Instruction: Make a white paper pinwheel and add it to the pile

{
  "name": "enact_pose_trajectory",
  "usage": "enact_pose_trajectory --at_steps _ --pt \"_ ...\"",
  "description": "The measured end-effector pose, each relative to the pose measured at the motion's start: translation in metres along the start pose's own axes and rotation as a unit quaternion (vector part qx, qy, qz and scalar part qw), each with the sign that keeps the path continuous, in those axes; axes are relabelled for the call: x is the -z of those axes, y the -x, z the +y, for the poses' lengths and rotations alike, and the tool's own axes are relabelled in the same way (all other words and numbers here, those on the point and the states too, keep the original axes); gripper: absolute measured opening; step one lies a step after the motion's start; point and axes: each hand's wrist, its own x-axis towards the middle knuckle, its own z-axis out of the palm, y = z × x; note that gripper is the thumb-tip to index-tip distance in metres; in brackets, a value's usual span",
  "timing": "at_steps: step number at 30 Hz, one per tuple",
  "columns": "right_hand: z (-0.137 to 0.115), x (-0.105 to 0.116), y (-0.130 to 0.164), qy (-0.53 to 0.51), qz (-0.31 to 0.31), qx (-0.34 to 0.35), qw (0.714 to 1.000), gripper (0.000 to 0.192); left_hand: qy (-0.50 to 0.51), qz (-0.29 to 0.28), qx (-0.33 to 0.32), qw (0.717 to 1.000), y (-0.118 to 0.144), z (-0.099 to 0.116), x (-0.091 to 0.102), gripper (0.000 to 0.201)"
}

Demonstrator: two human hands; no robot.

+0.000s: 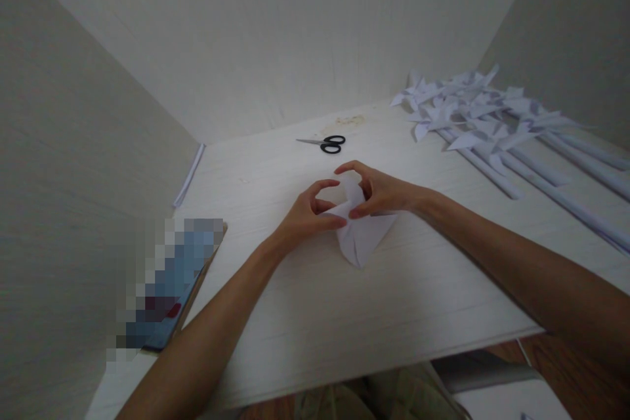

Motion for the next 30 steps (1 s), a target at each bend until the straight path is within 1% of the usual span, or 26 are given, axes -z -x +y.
enact_pose_trajectory --at_steps 5,8,13,17,19,21,23,25,27,30 --pt "0.001 -0.003 -0.001 0.012 0.020 0.005 1.000 0.077 -0.054 0.049 -0.015 0.997 0.001 -0.001 -0.007 0.064" --pt "0.001 -0.004 -0.001 0.013 0.026 0.006 1.000 0.078 -0.073 0.061 -0.019 0.995 0.000 -0.002 -0.008 0.062" --pt "0.002 -0.004 -0.002 0.004 0.025 0.004 1.000 0.079 -0.062 0.065 -0.011 0.996 -0.003 -0.004 -0.007 0.062" --pt "0.001 -0.004 -0.002 -0.016 0.032 0.004 0.999 0.078 -0.054 0.085 -0.009 0.995 -0.003 -0.003 -0.008 0.062" --pt "-0.001 -0.004 -0.002 -0.051 0.042 0.000 0.998 0.076 -0.041 0.112 -0.012 0.993 -0.002 -0.002 -0.009 0.061" --pt "-0.003 -0.004 -0.002 -0.112 0.067 -0.001 0.992 0.070 -0.016 0.154 -0.019 0.988 -0.002 -0.003 -0.009 0.060" --pt "-0.003 -0.004 -0.002 -0.184 0.105 0.010 0.977 0.061 0.023 0.208 -0.030 0.977 -0.004 -0.004 -0.008 0.059" --pt "-0.003 -0.004 -0.003 -0.238 0.134 0.037 0.961 0.052 0.068 0.254 -0.040 0.964 -0.006 -0.005 -0.006 0.058" --pt "0.000 -0.003 -0.004 -0.250 0.148 0.066 0.954 0.048 0.104 0.285 -0.048 0.952 -0.008 -0.007 -0.005 0.057" --pt "0.005 -0.001 -0.004 -0.200 0.158 0.097 0.962 0.055 0.135 0.318 -0.052 0.937 -0.010 -0.007 -0.004 0.057"
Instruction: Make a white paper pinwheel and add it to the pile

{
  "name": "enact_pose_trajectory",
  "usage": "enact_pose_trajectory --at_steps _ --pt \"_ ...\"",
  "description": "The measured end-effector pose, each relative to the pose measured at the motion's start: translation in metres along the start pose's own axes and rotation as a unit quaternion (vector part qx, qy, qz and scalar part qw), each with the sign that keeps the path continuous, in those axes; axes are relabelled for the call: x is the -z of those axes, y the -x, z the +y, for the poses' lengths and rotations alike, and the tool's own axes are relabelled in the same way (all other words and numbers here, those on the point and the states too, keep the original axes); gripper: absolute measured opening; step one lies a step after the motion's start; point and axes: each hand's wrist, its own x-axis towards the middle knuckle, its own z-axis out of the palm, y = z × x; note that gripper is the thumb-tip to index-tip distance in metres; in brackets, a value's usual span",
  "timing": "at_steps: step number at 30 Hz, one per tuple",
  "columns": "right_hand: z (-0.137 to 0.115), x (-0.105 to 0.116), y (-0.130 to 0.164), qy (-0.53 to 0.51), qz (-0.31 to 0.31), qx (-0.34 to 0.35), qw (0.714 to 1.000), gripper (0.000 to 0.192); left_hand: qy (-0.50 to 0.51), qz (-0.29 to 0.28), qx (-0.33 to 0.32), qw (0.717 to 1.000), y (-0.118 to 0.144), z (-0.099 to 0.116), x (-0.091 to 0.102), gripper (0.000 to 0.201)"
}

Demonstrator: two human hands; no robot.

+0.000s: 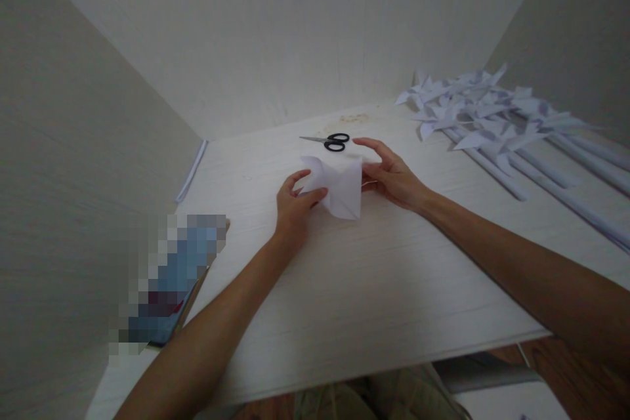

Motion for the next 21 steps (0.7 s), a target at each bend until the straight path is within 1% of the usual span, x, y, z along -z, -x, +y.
enact_pose_trajectory --at_steps 3,5,9,14,16,19,21 --pt "0.002 0.004 0.000 0.064 0.004 0.032 0.997 0.063 0.028 0.018 -0.003 0.999 -0.001 0.000 0.000 0.055" --pt "0.003 0.005 0.001 0.102 0.000 0.047 0.994 0.060 0.045 0.019 -0.006 0.999 -0.001 0.000 0.000 0.054" --pt "0.005 0.003 0.002 0.152 -0.025 0.060 0.986 0.042 0.052 0.009 -0.013 0.998 0.000 0.000 0.000 0.054" --pt "0.003 -0.001 0.002 0.143 -0.063 0.084 0.984 0.013 0.030 0.006 -0.018 0.999 0.002 -0.001 -0.001 0.054" --pt "0.003 -0.003 0.001 0.157 -0.046 0.081 0.983 0.009 0.017 0.000 -0.028 0.999 0.002 -0.002 -0.001 0.054" --pt "0.005 -0.007 -0.001 0.173 0.001 0.068 0.982 0.015 -0.003 0.002 -0.041 0.999 0.003 -0.004 -0.002 0.054" --pt "0.006 -0.012 -0.002 0.194 0.022 0.059 0.979 0.017 -0.016 0.006 -0.046 0.999 0.004 -0.005 -0.003 0.054"
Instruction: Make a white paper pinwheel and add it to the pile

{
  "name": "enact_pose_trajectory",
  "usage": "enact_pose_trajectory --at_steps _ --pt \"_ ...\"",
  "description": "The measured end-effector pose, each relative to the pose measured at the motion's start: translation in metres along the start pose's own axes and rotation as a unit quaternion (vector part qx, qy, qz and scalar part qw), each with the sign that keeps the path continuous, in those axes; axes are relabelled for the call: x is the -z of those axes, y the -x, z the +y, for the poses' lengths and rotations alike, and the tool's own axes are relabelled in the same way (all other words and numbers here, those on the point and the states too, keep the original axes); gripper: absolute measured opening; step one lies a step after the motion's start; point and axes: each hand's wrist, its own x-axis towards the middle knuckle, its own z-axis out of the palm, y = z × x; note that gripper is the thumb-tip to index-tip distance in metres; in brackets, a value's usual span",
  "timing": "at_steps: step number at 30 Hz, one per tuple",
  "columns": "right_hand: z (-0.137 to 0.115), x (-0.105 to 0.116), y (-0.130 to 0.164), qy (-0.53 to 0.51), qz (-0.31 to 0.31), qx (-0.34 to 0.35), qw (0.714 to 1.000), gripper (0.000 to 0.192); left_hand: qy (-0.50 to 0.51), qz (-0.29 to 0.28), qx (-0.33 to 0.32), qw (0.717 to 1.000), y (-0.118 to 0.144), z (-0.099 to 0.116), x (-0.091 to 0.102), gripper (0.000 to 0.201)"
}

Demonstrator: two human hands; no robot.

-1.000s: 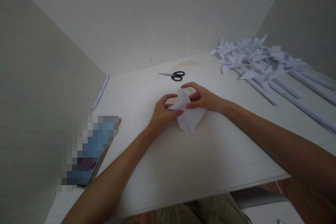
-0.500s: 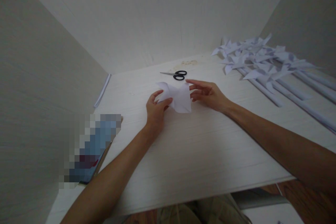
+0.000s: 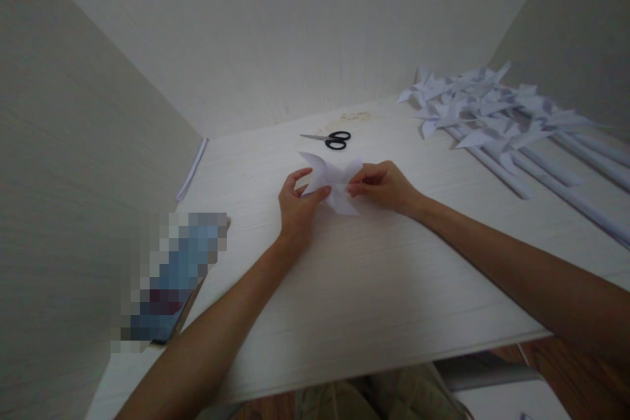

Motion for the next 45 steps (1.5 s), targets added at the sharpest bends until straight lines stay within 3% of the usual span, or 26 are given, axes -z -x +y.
enact_pose_trajectory --at_steps 16,45 --pt "-0.004 -0.014 0.002 0.083 0.066 -0.028 0.994 0.020 -0.032 -0.022 -0.032 0.999 0.004 -0.001 -0.002 0.049" --pt "-0.005 -0.016 0.003 0.127 0.074 -0.019 0.989 0.025 -0.061 -0.027 -0.046 0.997 0.006 -0.002 -0.002 0.048"
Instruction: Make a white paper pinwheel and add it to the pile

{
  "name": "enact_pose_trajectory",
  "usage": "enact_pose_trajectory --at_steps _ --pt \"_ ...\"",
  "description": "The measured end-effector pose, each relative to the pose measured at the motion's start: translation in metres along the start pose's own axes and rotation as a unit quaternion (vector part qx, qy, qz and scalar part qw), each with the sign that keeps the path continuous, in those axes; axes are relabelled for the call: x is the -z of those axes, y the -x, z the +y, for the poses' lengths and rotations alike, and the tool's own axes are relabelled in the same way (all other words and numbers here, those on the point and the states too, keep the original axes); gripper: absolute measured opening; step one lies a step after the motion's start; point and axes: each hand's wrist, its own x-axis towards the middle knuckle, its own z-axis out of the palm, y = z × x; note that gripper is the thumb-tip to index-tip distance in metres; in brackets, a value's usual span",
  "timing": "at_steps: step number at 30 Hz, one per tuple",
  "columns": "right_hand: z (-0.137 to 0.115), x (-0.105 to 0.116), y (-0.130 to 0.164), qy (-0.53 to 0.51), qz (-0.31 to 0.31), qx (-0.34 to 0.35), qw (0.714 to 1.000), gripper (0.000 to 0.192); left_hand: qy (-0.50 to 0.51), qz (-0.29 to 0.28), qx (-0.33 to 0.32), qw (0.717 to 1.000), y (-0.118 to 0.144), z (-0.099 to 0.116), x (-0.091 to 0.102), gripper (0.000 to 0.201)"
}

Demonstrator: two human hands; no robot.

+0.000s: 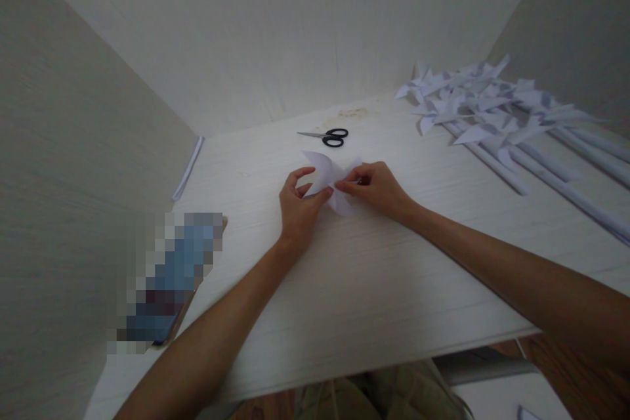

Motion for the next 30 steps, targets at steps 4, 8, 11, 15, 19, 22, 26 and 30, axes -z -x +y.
enact_pose_trajectory --at_steps 4,8,11,15,19,22,26,30 --pt "-0.0025 -0.0002 0.0008 0.010 0.006 -0.001 1.000 0.025 -0.005 0.008 -0.006 1.000 0.0002 -0.0001 -0.0007 0.048" --pt "-0.0029 -0.0006 0.0011 0.016 0.012 0.006 1.000 0.023 -0.001 0.011 -0.011 1.000 -0.0007 -0.0015 -0.0009 0.047" --pt "-0.0017 -0.0012 0.0010 0.012 0.016 0.009 1.000 0.024 0.002 0.003 -0.014 1.000 -0.0014 -0.0028 -0.0003 0.047" --pt "-0.0007 -0.0017 0.0014 0.012 0.022 0.009 1.000 0.024 0.019 -0.015 -0.016 1.000 -0.0014 -0.0034 0.0009 0.050" --pt "-0.0002 -0.0020 0.0014 0.008 0.023 0.010 1.000 0.024 0.026 -0.021 -0.013 0.999 -0.0006 -0.0024 0.0010 0.051" --pt "0.0000 -0.0020 0.0008 0.006 0.021 0.009 1.000 0.025 0.011 -0.009 -0.011 1.000 -0.0004 -0.0015 0.0004 0.050" --pt "-0.0010 -0.0014 0.0009 0.009 0.018 0.007 1.000 0.024 -0.005 0.003 -0.013 1.000 -0.0008 -0.0013 -0.0003 0.048" --pt "-0.0015 -0.0013 0.0016 0.009 0.019 0.005 1.000 0.023 -0.001 -0.001 -0.007 1.000 -0.0014 -0.0022 -0.0002 0.047"
